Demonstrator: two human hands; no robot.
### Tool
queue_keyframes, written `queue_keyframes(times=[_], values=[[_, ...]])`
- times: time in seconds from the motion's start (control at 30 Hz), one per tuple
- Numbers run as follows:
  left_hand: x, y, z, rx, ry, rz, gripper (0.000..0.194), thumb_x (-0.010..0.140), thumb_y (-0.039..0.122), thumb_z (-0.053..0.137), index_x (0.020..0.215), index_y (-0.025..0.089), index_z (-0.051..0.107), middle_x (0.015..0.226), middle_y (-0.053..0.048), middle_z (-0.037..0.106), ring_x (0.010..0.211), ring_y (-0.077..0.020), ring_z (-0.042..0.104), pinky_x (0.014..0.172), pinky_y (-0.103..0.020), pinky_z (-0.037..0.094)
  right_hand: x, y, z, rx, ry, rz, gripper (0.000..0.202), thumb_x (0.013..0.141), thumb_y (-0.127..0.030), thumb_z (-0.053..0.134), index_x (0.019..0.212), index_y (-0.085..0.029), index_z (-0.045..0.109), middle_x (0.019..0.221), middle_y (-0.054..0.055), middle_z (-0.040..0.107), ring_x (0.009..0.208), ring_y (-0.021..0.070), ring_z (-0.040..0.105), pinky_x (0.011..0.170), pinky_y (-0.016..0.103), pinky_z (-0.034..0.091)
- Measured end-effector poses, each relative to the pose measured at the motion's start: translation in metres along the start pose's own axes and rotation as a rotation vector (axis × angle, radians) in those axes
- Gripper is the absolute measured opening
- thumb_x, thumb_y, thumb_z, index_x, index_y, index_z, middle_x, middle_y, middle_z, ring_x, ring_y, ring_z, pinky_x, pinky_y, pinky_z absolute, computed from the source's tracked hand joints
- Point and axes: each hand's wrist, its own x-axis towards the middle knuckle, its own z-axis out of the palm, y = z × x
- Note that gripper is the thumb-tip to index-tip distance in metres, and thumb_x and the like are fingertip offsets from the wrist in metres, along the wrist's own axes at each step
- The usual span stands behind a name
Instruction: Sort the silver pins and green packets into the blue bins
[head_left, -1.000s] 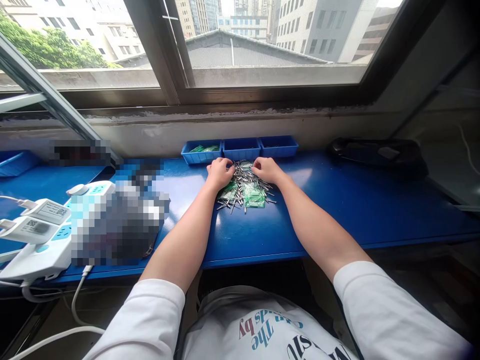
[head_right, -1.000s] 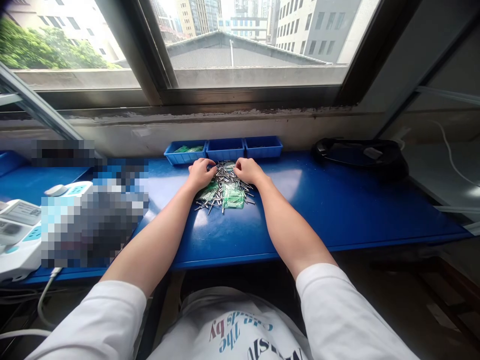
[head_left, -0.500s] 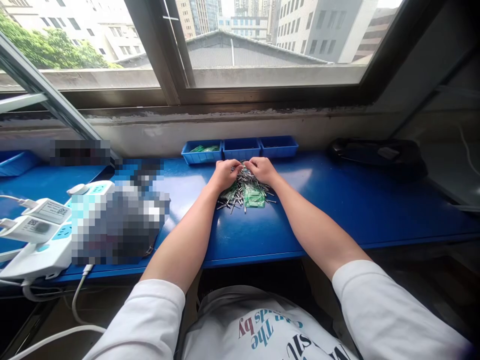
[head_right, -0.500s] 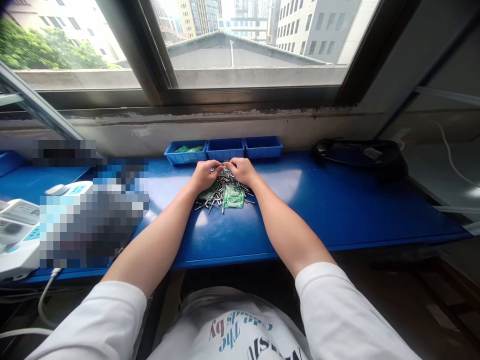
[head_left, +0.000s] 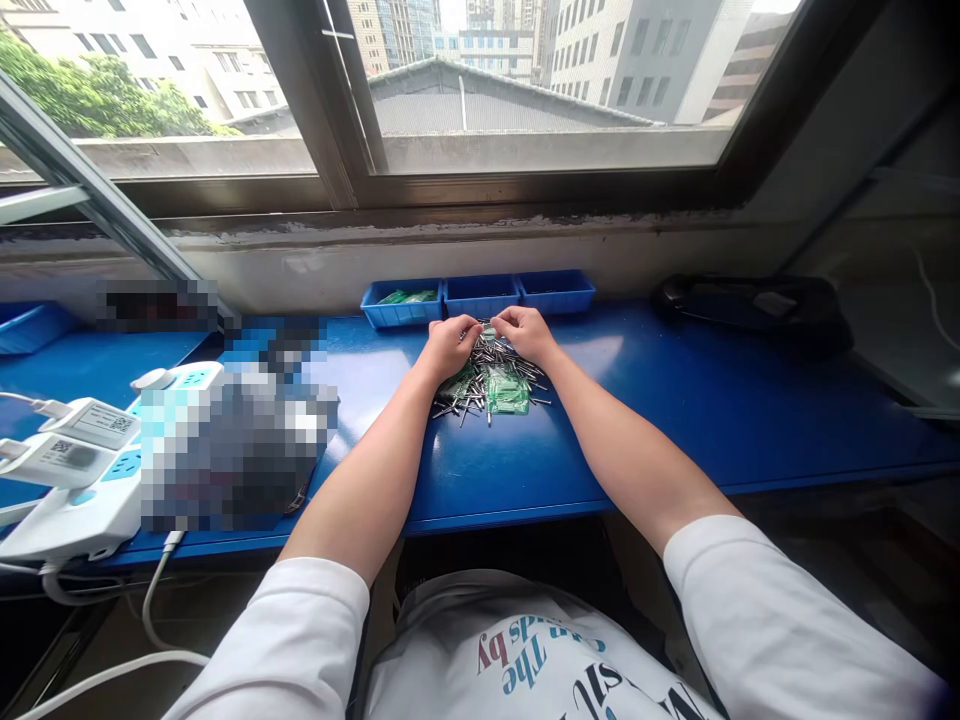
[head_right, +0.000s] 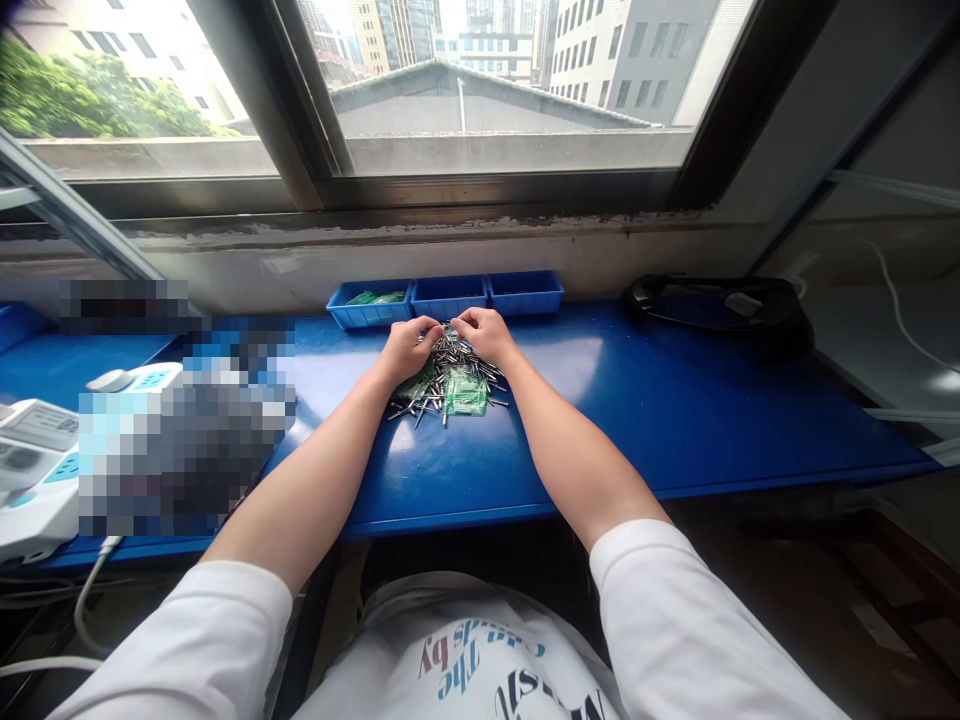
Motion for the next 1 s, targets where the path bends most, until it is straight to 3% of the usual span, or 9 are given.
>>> queue_keyframes(times=[0.27, 0.4, 0.53, 0.7, 0.87, 1.0], values=[[0.001, -0.003, 0.002, -0.002, -0.029, -0.042, 0.034, 0.093, 0.037, 0.038, 0.087, 0.021, 0.067, 0.084, -0.004, 0.072, 0.085, -0.0189, 0.063, 0.084, -0.032, 0.044, 0.000, -0.004, -0.002, 0.266, -0.007, 0.042, 0.026, 0.066, -0.041, 0.068, 0.078, -0.018, 0.065, 0.068, 0.002, 0.066, 0.056, 0.0116, 0.054, 0.050, 0.023, 0.040], [0.000, -0.001, 0.000, 0.027, -0.021, -0.043, 0.033, 0.093, 0.038, 0.039, 0.097, 0.022, 0.068, 0.098, -0.004, 0.072, 0.099, -0.0208, 0.062, 0.092, -0.034, 0.041, 0.001, 0.000, -0.004, 0.247, 0.001, 0.031, 0.026, 0.069, -0.040, 0.065, 0.080, -0.017, 0.067, 0.071, 0.003, 0.069, 0.056, 0.0119, 0.055, 0.050, 0.024, 0.042], [0.000, -0.001, -0.002, 0.088, 0.037, -0.100, 0.034, 0.093, 0.040, 0.040, 0.108, 0.024, 0.066, 0.112, -0.005, 0.069, 0.110, -0.0231, 0.058, 0.098, -0.038, 0.035, 0.001, 0.000, -0.008, -0.013, 0.148, -0.019, 0.031, 0.075, -0.035, 0.057, 0.098, -0.017, 0.068, 0.096, 0.006, 0.072, 0.079, 0.0171, 0.062, 0.073, 0.030, 0.051], [0.000, -0.007, -0.001, 0.111, 0.065, -0.155, 0.030, 0.090, 0.037, 0.045, 0.105, 0.024, 0.067, 0.110, -0.005, 0.069, 0.108, -0.0229, 0.059, 0.094, -0.036, 0.038, 0.002, 0.003, -0.015, -0.503, 0.308, -0.022, 0.049, 0.078, -0.025, 0.050, 0.126, -0.016, 0.058, 0.124, 0.008, 0.064, 0.112, 0.0260, 0.051, 0.100, 0.042, 0.041], [0.000, -0.012, 0.000, 0.135, 0.031, -0.192, 0.027, 0.088, 0.036, 0.047, 0.100, 0.024, 0.068, 0.109, -0.006, 0.068, 0.107, -0.0248, 0.058, 0.092, -0.039, 0.039, 0.005, 0.015, -0.022, -0.716, 0.322, 0.101, 0.067, 0.075, -0.026, 0.053, 0.141, -0.017, 0.041, 0.149, 0.010, 0.040, 0.118, 0.0347, 0.039, 0.096, 0.054, 0.038], [0.000, -0.013, 0.001, 0.136, 0.025, -0.189, 0.026, 0.087, 0.035, 0.048, 0.101, 0.024, 0.068, 0.109, -0.006, 0.067, 0.108, -0.0256, 0.058, 0.093, -0.040, 0.039, 0.006, 0.022, -0.023, -0.801, 0.259, 0.212, 0.079, 0.073, -0.031, 0.060, 0.146, -0.019, 0.031, 0.158, 0.014, 0.017, 0.122, 0.0391, 0.033, 0.094, 0.060, 0.035]])
